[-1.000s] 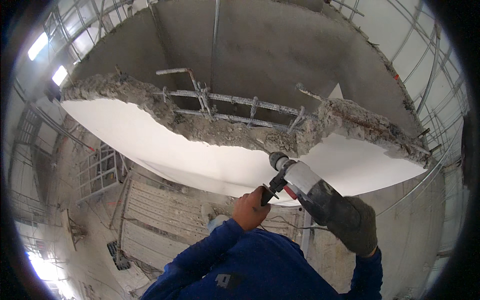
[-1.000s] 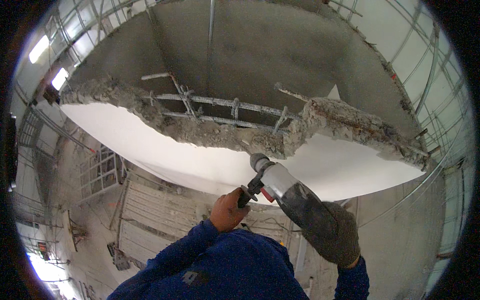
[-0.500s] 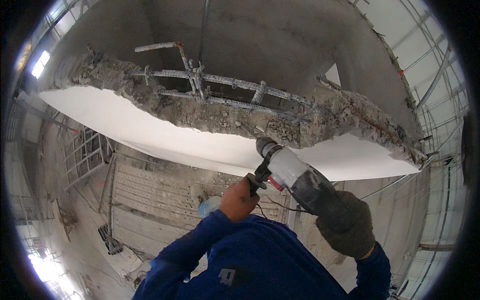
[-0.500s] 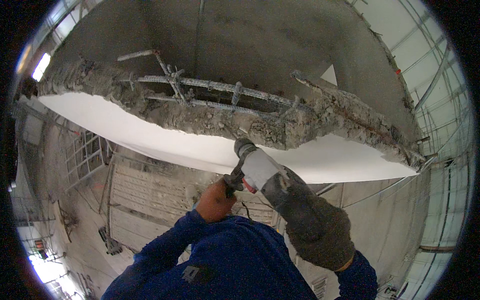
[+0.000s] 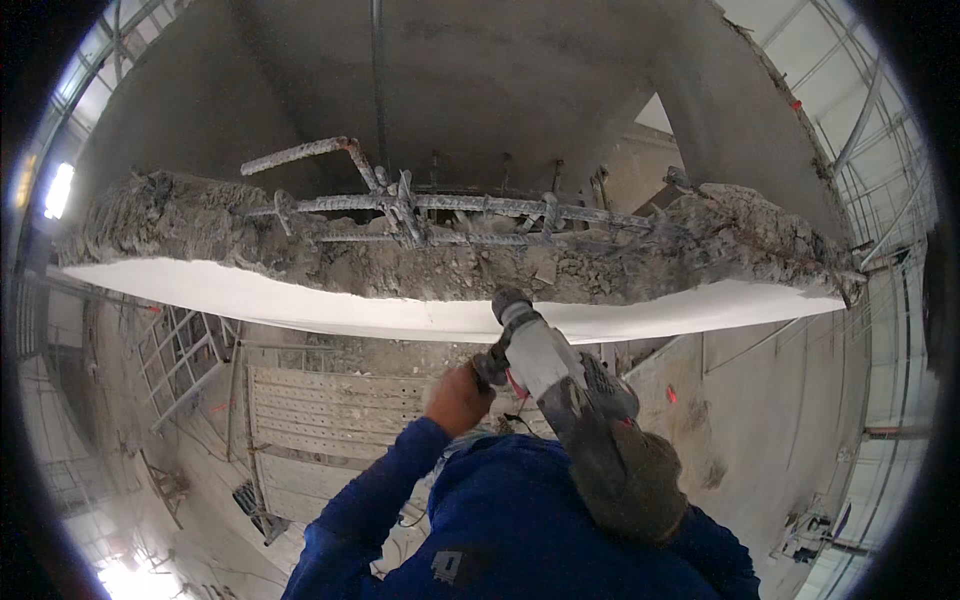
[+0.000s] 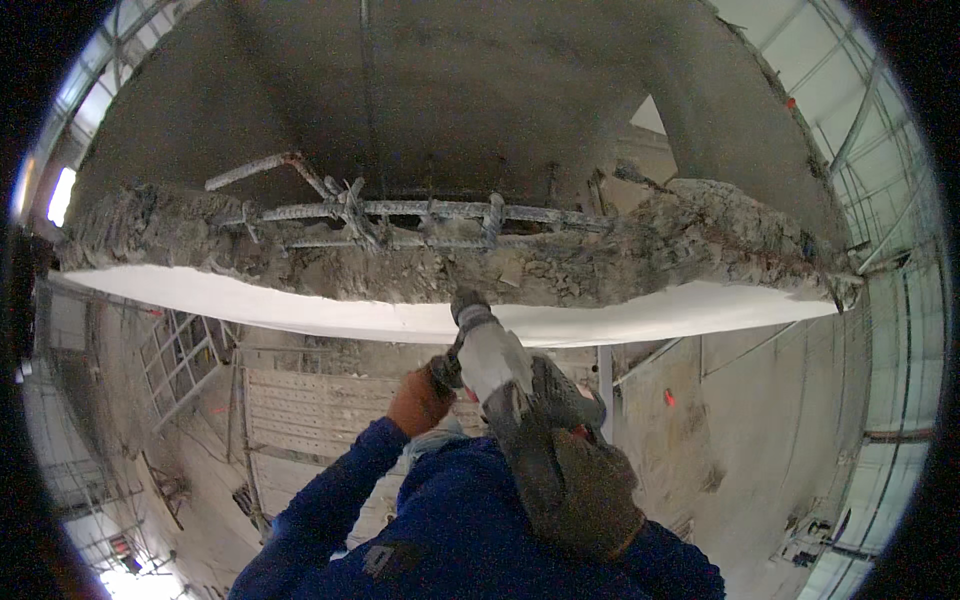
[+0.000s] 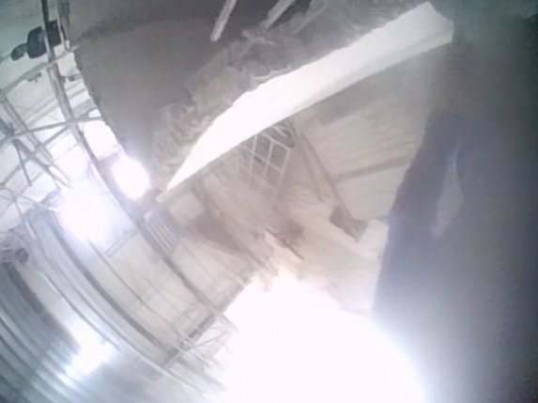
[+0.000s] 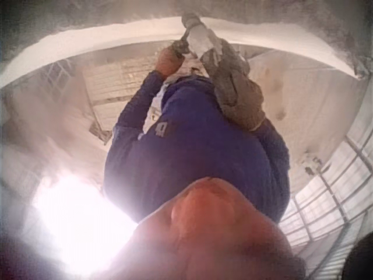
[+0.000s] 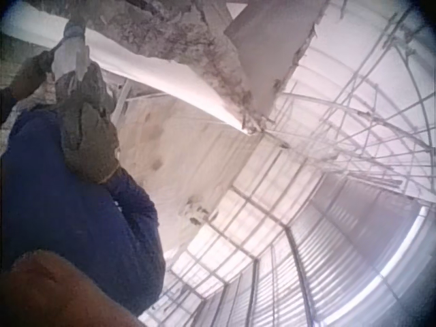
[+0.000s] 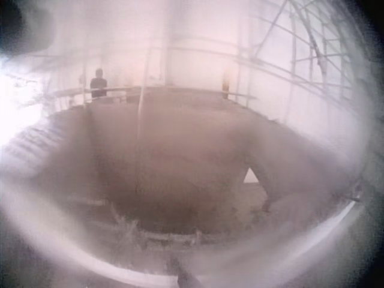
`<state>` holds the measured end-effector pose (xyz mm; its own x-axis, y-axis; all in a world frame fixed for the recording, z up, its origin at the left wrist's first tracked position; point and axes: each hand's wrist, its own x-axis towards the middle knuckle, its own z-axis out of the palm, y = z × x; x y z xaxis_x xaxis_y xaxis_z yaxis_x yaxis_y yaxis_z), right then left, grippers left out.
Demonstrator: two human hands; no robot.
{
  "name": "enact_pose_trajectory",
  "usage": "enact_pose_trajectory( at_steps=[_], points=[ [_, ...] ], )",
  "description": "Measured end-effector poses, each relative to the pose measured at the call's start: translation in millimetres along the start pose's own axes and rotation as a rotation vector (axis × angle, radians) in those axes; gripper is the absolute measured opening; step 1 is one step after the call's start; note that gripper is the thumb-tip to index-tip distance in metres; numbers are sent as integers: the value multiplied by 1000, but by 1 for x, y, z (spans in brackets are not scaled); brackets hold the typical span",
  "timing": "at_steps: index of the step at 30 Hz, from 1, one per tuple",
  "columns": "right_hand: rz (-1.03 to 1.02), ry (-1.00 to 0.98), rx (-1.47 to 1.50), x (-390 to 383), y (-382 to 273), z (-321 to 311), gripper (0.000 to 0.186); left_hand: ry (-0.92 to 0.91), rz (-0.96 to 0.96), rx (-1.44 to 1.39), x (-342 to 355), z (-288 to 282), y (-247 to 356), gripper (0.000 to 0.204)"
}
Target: The person uses a jackhammer to break apart a section of a concrete ceiling. They repeatedly position the tool against the concrete and operate it to chip away material, creating a large opening.
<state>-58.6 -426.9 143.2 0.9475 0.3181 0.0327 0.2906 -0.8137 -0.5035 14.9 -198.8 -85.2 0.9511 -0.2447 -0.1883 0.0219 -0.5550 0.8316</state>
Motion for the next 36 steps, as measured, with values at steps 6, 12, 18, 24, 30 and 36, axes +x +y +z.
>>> enact_pose_trajectory(
  at_steps=[6, 12, 18, 24, 30, 36],
  points=[
    [384, 83, 177, 67, 0, 58, 53, -41, -104, 294, 62, -53, -24, 26],
    [254, 43, 32, 48, 31, 57, 57, -91, -198, 219, 57, -54, -4, 27],
    [341, -80, 50, 44, 32, 60, 63, -80, -169, 258, 56, -45, -12, 29],
    [157, 79, 55, 31, 60, 90, 45, -103, -86, 371, 60, -54, -5, 27],
    [325, 206, 86, 13, 66, 150, 38, -103, -24, 506, 71, -70, -5, 34],
    [252, 483, 182, 5, 50, 168, 42, -82, 70, 607, 76, -82, 9, 24]
  ],
)
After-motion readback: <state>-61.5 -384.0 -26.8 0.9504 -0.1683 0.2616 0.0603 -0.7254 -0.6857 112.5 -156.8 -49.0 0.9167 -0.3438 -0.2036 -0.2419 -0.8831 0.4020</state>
